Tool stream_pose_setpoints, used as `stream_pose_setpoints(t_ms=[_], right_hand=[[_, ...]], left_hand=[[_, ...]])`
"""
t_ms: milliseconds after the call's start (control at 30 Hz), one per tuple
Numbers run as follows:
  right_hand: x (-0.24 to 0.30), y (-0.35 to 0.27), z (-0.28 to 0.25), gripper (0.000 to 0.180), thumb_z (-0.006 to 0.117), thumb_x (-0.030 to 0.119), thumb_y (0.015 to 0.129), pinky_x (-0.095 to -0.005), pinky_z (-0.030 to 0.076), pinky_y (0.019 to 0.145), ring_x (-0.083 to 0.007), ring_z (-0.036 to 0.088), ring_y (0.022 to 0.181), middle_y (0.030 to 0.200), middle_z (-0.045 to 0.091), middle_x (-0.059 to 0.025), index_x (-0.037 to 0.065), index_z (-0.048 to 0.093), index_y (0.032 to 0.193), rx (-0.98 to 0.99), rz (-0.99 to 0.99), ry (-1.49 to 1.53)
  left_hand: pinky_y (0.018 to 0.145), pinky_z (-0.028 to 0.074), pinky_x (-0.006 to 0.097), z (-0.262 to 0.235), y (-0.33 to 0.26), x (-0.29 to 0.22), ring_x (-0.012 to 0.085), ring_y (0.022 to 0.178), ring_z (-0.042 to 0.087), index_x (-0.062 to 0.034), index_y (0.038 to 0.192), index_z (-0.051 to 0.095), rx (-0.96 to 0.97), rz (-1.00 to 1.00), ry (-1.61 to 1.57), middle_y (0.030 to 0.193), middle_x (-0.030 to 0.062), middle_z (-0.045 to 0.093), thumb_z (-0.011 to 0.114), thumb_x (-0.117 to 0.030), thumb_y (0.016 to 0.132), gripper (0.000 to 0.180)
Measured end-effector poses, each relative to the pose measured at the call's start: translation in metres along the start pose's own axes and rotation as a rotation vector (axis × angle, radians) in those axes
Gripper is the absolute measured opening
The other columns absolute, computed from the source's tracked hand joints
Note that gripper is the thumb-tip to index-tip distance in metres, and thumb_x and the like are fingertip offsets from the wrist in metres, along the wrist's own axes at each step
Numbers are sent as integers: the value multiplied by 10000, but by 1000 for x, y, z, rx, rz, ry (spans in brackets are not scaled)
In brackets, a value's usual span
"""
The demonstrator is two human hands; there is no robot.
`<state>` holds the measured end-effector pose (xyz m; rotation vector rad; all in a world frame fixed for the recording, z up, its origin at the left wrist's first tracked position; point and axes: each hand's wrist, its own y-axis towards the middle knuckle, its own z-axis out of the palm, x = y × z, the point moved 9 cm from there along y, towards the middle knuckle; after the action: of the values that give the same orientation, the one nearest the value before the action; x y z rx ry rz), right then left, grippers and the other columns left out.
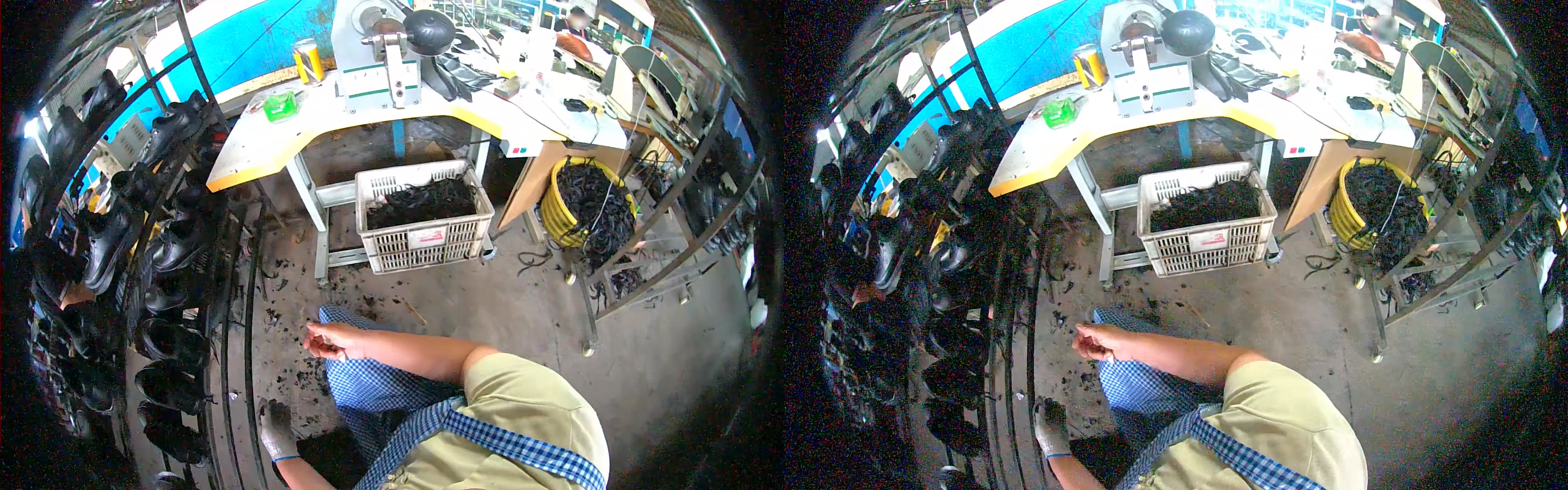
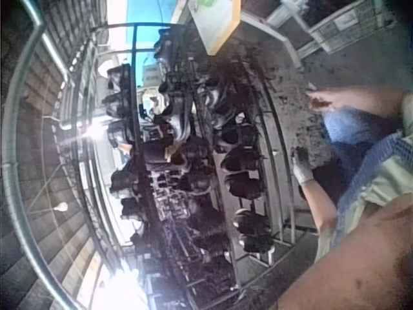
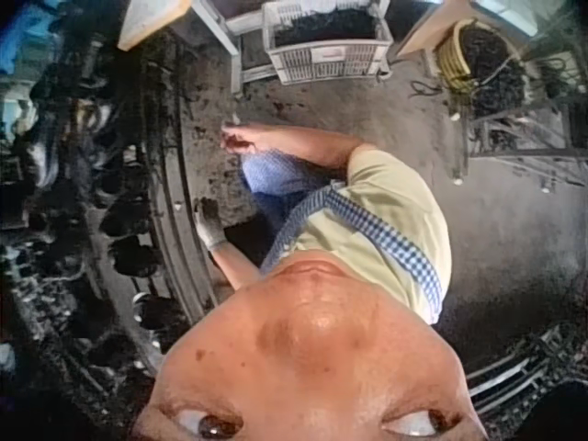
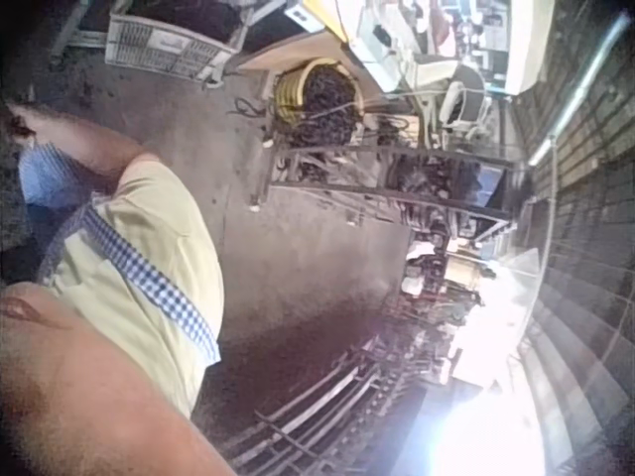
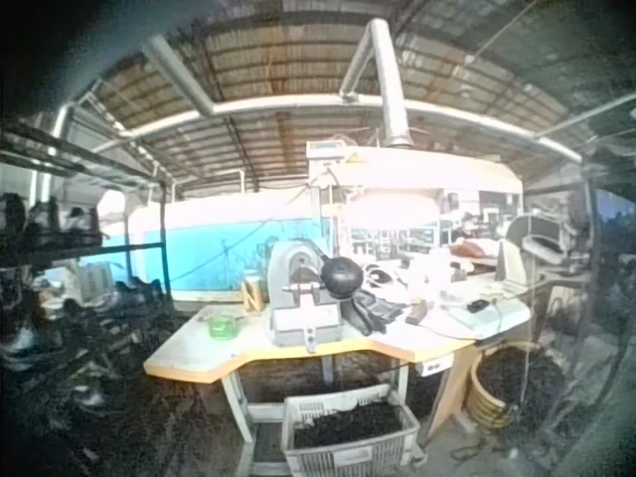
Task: Trimming excess material and loose threads from finished black shoes.
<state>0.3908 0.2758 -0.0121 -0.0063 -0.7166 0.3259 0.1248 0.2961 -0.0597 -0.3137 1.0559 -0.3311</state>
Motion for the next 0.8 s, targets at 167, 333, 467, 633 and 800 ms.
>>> stream_pose_setpoints(t_ms=[167, 333, 467, 633, 800], right_hand=[[-19, 23, -11, 439, 419, 464, 943, -198, 245, 338, -65, 331, 439, 692, 521, -19, 68, 606, 955, -25, 117, 286], [-34, 51, -9, 337, 471, 412, 936, -204, 198, 321, -55, 321, 431, 658, 486, 12, 93, 579, 941, -10, 211, 218], [-28, 51, -12, 283, 482, 349, 945, -197, 213, 344, -52, 354, 431, 623, 479, 16, 81, 572, 935, -97, 228, 47], [-18, 69, 0, 316, 489, 350, 945, -205, 221, 331, -42, 363, 408, 593, 486, 21, 54, 596, 922, -41, 245, -129], [-17, 99, -18, 318, 506, 332, 938, -228, 173, 321, -51, 264, 365, 527, 412, 27, 28, 590, 981, -17, 257, -24]], left_hand=[[807, 468, 391, 21, 20, -17, 206, 831, 585, -61, 1066, 594, 100, -7, 43, 918, 49, 623, 585, -233, 882, 252], [757, 488, 379, -19, 69, -8, 208, 809, 583, -69, 1080, 588, 10, -3, 61, 940, 56, 623, 570, -210, 891, 236], [737, 504, 329, -16, 78, -13, 198, 862, 587, -63, 1125, 581, -52, 71, 227, 972, 77, 623, 543, -165, 884, 264], [706, 500, 319, -31, 104, 2, 182, 822, 587, -63, 1125, 575, 21, 45, 327, 963, 67, 622, 577, -176, 863, 286], [712, 508, 333, -17, 82, -7, 197, 824, 608, -43, 1138, 578, -7, 10, 316, 989, 64, 632, 603, -187, 843, 329]])
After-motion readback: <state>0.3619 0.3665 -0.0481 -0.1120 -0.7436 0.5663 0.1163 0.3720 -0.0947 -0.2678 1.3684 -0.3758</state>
